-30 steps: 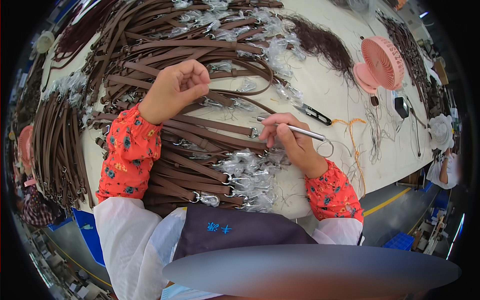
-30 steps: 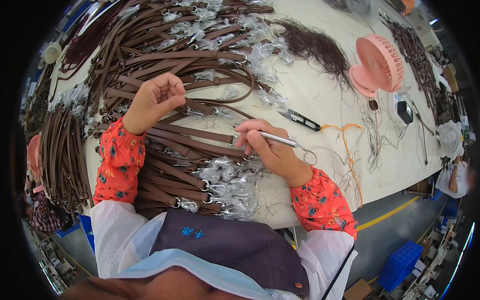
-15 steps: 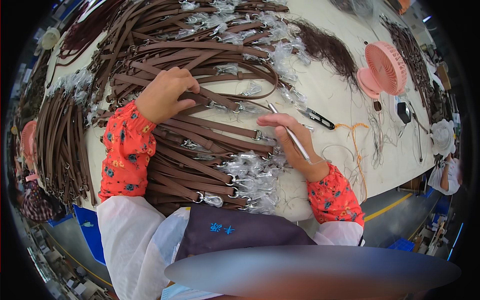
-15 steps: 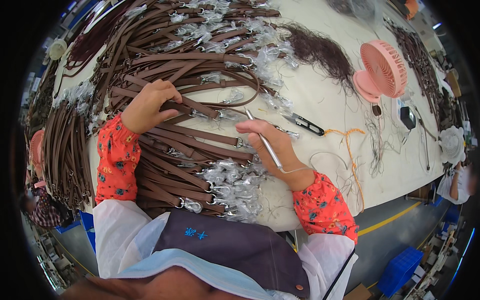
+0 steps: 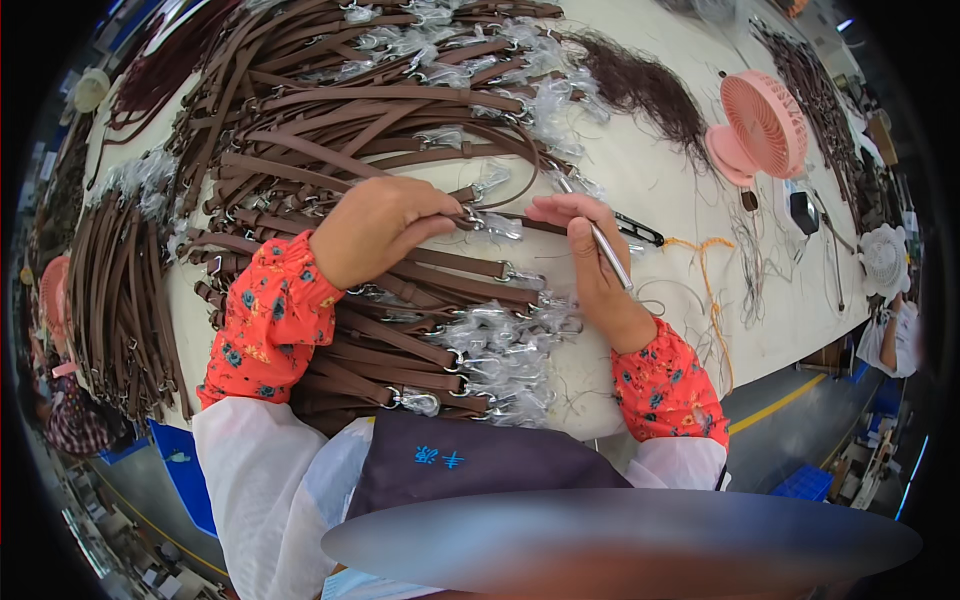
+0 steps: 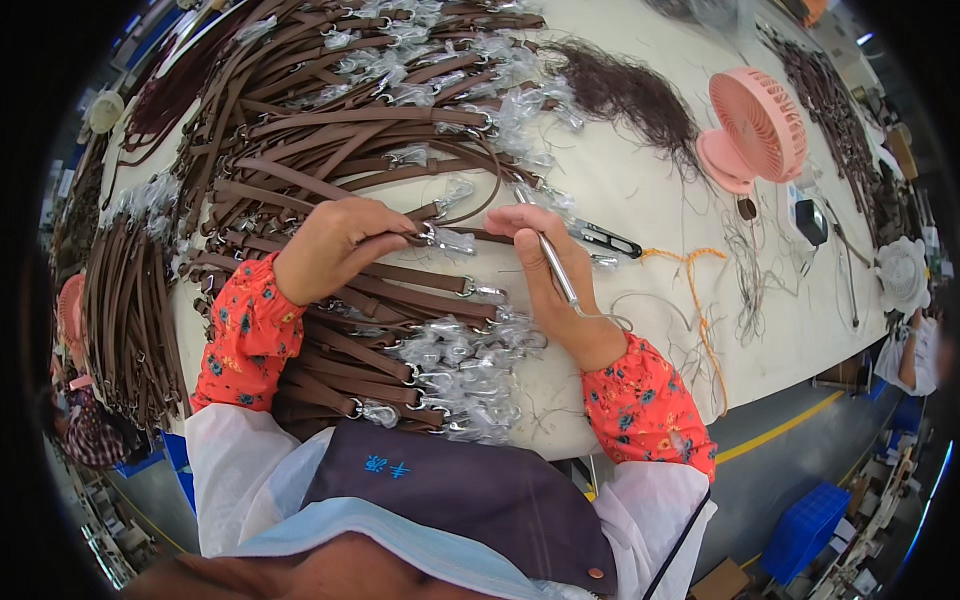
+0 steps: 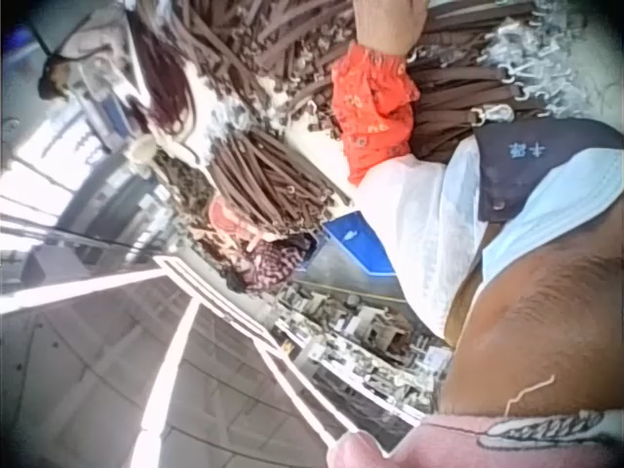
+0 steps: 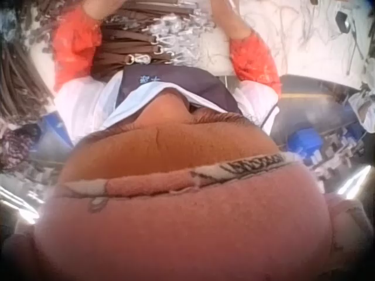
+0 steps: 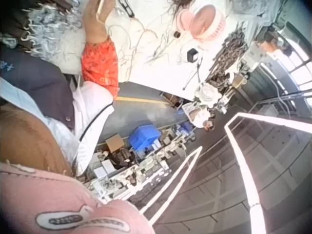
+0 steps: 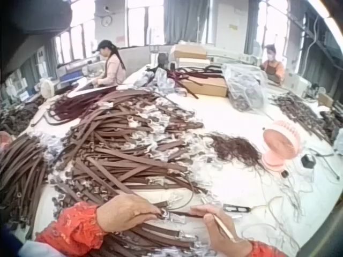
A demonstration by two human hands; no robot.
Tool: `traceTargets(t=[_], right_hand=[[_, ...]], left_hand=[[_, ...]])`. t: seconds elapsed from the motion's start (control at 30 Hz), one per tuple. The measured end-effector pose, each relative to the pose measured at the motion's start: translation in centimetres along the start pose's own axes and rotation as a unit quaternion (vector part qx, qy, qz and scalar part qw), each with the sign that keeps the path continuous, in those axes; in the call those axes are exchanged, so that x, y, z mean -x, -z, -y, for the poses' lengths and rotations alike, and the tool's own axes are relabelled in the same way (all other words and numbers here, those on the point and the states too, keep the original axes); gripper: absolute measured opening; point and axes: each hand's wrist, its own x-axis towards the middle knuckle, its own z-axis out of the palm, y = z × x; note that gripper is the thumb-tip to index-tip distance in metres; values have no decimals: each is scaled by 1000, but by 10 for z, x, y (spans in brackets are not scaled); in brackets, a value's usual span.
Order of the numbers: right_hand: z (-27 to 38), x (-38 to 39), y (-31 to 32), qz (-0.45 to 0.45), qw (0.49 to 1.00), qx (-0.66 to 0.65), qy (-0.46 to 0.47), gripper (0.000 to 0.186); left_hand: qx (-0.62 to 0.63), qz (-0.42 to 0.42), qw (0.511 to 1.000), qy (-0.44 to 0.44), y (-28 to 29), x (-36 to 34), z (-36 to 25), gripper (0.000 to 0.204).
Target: Finishing and assembling brown leather straps with metal buckles using a small manual tool.
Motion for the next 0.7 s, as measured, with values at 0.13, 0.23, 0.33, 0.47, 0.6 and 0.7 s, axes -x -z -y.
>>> traceTargets(t=[0.13, 0.23, 0.33, 0.47, 0.6, 0.7], right_hand=[[2, 0, 4, -7, 1000, 22, 14, 34], [2, 0, 4, -6, 999, 24, 26, 35], [2, 0, 2, 27, 999, 1, 29, 34], [7, -1, 3, 92, 995, 33, -2, 31], [6, 2, 1, 102, 995, -23, 0, 31], [1, 5, 1, 105, 993, -49, -3, 31]], left_hand=[[107, 140, 978, 112, -23, -3, -7, 16], [129, 83, 984, 92, -35, -8, 0, 18], [118, 33, 992, 39, -48, -14, 9, 13], [155, -11, 988, -1, -59, -16, 13, 11], [165, -13, 985, 37, -58, -14, 10, 12], [181, -5, 981, 74, -60, -13, 5, 13]])
